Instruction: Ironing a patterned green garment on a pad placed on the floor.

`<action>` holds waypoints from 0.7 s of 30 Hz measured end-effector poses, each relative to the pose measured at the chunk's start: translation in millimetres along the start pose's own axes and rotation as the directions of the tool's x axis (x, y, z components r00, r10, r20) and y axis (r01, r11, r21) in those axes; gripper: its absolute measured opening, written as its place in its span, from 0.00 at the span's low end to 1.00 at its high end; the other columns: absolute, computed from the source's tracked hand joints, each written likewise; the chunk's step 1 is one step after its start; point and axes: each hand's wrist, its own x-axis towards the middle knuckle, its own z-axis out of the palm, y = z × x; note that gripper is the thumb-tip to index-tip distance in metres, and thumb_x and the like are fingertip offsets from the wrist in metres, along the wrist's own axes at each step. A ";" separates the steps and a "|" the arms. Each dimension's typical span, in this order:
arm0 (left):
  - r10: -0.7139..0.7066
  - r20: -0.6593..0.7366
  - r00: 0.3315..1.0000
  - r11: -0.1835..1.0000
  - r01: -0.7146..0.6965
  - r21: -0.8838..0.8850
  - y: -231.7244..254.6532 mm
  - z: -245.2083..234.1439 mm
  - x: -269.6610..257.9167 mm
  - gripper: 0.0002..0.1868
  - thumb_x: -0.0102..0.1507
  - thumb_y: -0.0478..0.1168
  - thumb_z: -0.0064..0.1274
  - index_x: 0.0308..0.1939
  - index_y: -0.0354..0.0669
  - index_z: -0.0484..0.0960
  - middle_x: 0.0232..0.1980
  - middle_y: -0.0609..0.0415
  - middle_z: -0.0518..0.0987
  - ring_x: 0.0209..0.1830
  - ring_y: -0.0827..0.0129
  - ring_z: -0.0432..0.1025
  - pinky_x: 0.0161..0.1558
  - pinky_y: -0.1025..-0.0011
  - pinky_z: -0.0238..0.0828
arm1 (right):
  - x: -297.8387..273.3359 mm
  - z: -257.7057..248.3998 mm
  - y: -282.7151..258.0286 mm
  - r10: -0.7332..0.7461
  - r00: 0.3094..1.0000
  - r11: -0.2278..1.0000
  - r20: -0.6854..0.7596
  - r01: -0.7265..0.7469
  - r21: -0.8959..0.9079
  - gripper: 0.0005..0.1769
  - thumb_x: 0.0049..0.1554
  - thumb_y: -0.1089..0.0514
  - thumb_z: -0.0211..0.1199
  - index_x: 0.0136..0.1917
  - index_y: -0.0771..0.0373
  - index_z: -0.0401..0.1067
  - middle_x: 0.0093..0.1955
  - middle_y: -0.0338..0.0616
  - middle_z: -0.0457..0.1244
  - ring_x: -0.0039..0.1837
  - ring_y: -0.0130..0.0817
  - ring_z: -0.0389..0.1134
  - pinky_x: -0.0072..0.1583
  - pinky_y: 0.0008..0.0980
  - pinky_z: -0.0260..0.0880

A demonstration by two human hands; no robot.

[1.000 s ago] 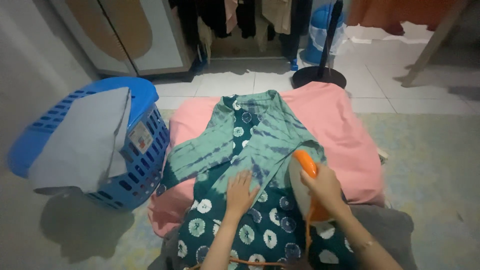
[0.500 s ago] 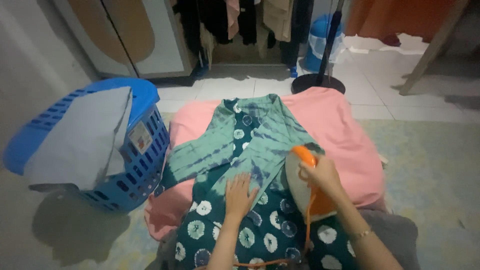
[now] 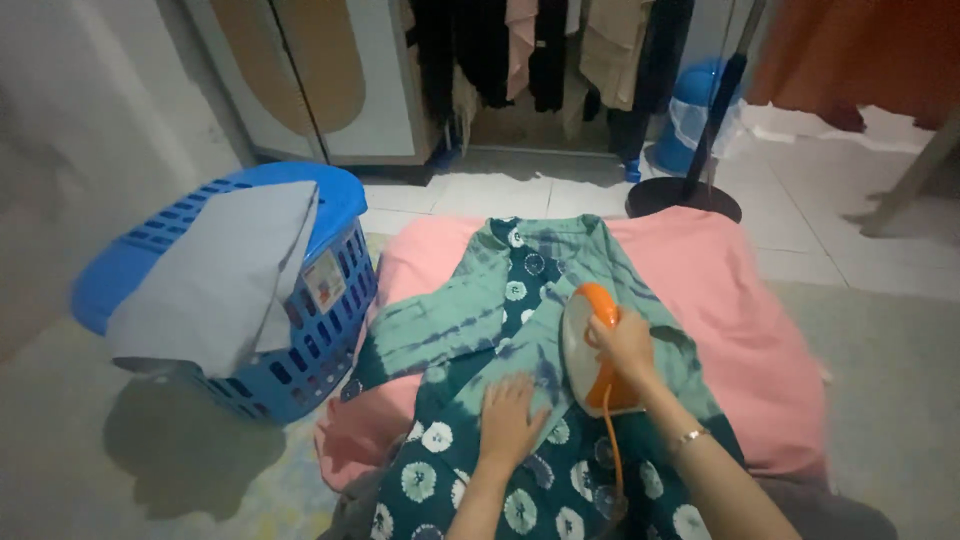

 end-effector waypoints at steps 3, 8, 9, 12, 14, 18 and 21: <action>-0.005 0.000 1.000 1.000 0.005 -0.022 3.1 -4.4 -0.5 0.32 0.65 0.53 0.52 0.68 0.37 0.71 0.72 0.43 0.69 0.73 0.46 0.59 0.72 0.46 0.45 | 10.9 -1.8 0.5 0.026 1.000 0.999 -0.017 -0.025 0.028 0.23 0.55 0.44 0.63 0.49 0.68 0.75 0.33 0.52 0.71 0.31 0.41 0.74 0.36 0.39 0.74; -0.022 0.002 1.000 0.997 0.022 -0.073 0.8 0.1 0.1 0.32 0.64 0.53 0.53 0.67 0.39 0.72 0.72 0.44 0.70 0.73 0.47 0.59 0.72 0.46 0.45 | 13.4 2.8 9.1 -0.021 0.998 0.997 -0.053 0.025 0.075 0.23 0.54 0.46 0.63 0.50 0.68 0.73 0.33 0.52 0.69 0.31 0.41 0.74 0.36 0.41 0.76; -0.008 -0.011 1.000 0.998 0.007 -0.061 -1.1 3.5 -0.5 0.32 0.64 0.53 0.54 0.67 0.39 0.72 0.71 0.44 0.70 0.73 0.47 0.59 0.72 0.47 0.46 | 9.5 0.7 7.2 0.025 0.998 0.999 -0.054 -0.024 0.024 0.22 0.54 0.46 0.63 0.49 0.67 0.74 0.33 0.51 0.70 0.31 0.42 0.74 0.37 0.40 0.76; -0.002 -0.012 1.000 0.999 0.001 -0.035 -1.9 4.5 0.6 0.32 0.63 0.53 0.54 0.67 0.39 0.73 0.71 0.43 0.70 0.72 0.47 0.60 0.72 0.47 0.46 | -8.1 -6.2 -1.1 0.064 0.996 0.997 -0.060 -0.066 -0.028 0.21 0.54 0.46 0.63 0.49 0.66 0.74 0.33 0.52 0.71 0.31 0.43 0.74 0.39 0.40 0.75; -0.014 0.003 1.000 1.000 0.014 -0.024 0.6 3.5 0.3 0.32 0.63 0.53 0.54 0.66 0.39 0.73 0.71 0.42 0.70 0.72 0.47 0.60 0.71 0.46 0.46 | -17.3 -10.2 -5.3 0.060 0.996 0.998 -0.060 -0.062 -0.033 0.20 0.53 0.46 0.63 0.50 0.66 0.74 0.33 0.53 0.71 0.30 0.43 0.74 0.38 0.40 0.75; -0.013 -0.012 1.000 1.000 0.013 -0.022 0.4 2.7 -1.7 0.31 0.64 0.52 0.53 0.66 0.39 0.73 0.71 0.45 0.70 0.72 0.48 0.60 0.72 0.47 0.45 | -10.8 -6.4 -3.4 0.046 0.996 0.998 -0.071 -0.043 0.038 0.21 0.53 0.47 0.62 0.49 0.66 0.74 0.33 0.50 0.71 0.30 0.42 0.74 0.38 0.40 0.75; -0.022 0.006 1.000 1.000 0.022 -0.017 2.2 2.9 -3.8 0.30 0.64 0.52 0.52 0.67 0.40 0.73 0.71 0.45 0.70 0.73 0.50 0.59 0.73 0.47 0.44 | -0.5 -3.7 2.3 0.032 0.997 0.998 -0.075 -0.029 0.049 0.21 0.53 0.47 0.63 0.49 0.67 0.75 0.33 0.51 0.71 0.31 0.40 0.74 0.38 0.40 0.75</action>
